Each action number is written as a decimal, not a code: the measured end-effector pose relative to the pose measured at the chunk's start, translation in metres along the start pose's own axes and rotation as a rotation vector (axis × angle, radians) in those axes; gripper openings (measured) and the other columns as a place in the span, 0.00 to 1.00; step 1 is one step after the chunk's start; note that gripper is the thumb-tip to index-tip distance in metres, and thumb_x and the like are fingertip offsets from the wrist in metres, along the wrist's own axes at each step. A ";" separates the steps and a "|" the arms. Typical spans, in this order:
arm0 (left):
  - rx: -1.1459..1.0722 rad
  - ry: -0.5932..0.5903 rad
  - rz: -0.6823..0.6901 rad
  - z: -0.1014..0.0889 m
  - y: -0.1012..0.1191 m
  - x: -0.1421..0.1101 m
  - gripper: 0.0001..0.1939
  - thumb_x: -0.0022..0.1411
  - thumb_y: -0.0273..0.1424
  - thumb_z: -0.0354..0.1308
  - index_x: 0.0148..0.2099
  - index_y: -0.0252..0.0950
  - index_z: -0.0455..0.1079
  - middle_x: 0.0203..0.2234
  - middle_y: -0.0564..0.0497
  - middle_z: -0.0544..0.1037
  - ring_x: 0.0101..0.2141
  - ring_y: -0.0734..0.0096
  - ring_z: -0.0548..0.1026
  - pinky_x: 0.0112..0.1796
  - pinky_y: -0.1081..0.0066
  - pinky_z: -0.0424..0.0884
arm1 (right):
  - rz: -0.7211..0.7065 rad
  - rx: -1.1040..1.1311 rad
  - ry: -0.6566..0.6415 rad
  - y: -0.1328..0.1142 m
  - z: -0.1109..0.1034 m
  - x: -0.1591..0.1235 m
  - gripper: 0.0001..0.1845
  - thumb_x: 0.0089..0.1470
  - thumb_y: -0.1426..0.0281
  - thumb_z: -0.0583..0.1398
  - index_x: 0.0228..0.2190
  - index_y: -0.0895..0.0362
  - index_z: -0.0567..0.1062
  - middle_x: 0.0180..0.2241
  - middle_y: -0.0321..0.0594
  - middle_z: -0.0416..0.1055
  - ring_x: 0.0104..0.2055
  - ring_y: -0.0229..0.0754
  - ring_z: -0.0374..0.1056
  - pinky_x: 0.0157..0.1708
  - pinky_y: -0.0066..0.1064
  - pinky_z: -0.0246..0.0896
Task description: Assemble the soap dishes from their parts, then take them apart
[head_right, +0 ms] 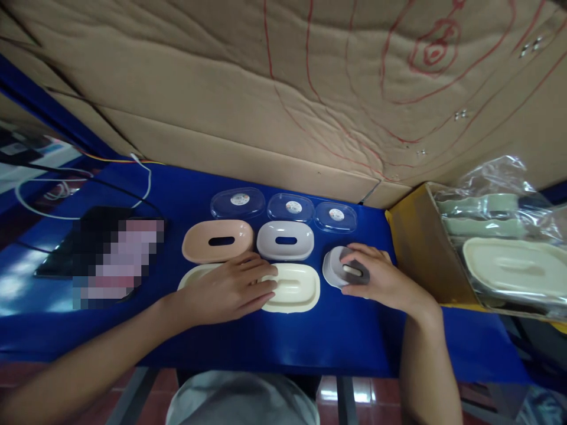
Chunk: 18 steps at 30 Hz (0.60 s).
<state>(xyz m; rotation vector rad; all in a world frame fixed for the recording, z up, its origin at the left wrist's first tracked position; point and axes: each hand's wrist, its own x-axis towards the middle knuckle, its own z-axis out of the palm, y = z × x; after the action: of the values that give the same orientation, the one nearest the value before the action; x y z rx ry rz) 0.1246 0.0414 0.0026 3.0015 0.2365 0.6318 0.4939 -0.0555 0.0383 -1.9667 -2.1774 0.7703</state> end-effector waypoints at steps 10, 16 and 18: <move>-0.030 -0.017 -0.015 0.001 -0.002 0.000 0.10 0.78 0.31 0.56 0.43 0.37 0.76 0.42 0.46 0.81 0.43 0.61 0.78 0.49 0.59 0.72 | -0.060 -0.123 -0.002 -0.011 0.003 -0.005 0.20 0.55 0.48 0.70 0.44 0.44 0.81 0.65 0.48 0.72 0.73 0.67 0.61 0.65 0.66 0.60; -0.024 -0.041 -0.016 -0.001 -0.002 0.000 0.11 0.79 0.30 0.54 0.45 0.37 0.77 0.43 0.47 0.81 0.43 0.61 0.78 0.49 0.59 0.72 | -0.053 -0.042 0.029 -0.011 0.005 -0.003 0.24 0.55 0.45 0.70 0.46 0.47 0.80 0.63 0.49 0.74 0.72 0.65 0.63 0.66 0.61 0.62; -0.026 -0.048 -0.011 -0.002 -0.002 0.001 0.11 0.79 0.30 0.54 0.45 0.36 0.77 0.43 0.47 0.81 0.42 0.62 0.78 0.48 0.59 0.72 | -0.032 -0.041 0.013 -0.014 0.005 -0.004 0.25 0.55 0.44 0.70 0.44 0.48 0.81 0.61 0.49 0.76 0.72 0.65 0.62 0.66 0.62 0.61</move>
<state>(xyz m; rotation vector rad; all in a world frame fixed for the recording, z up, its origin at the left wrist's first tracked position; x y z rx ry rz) 0.1244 0.0433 0.0045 2.9843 0.2403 0.5565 0.4800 -0.0608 0.0410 -1.9443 -2.2295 0.7123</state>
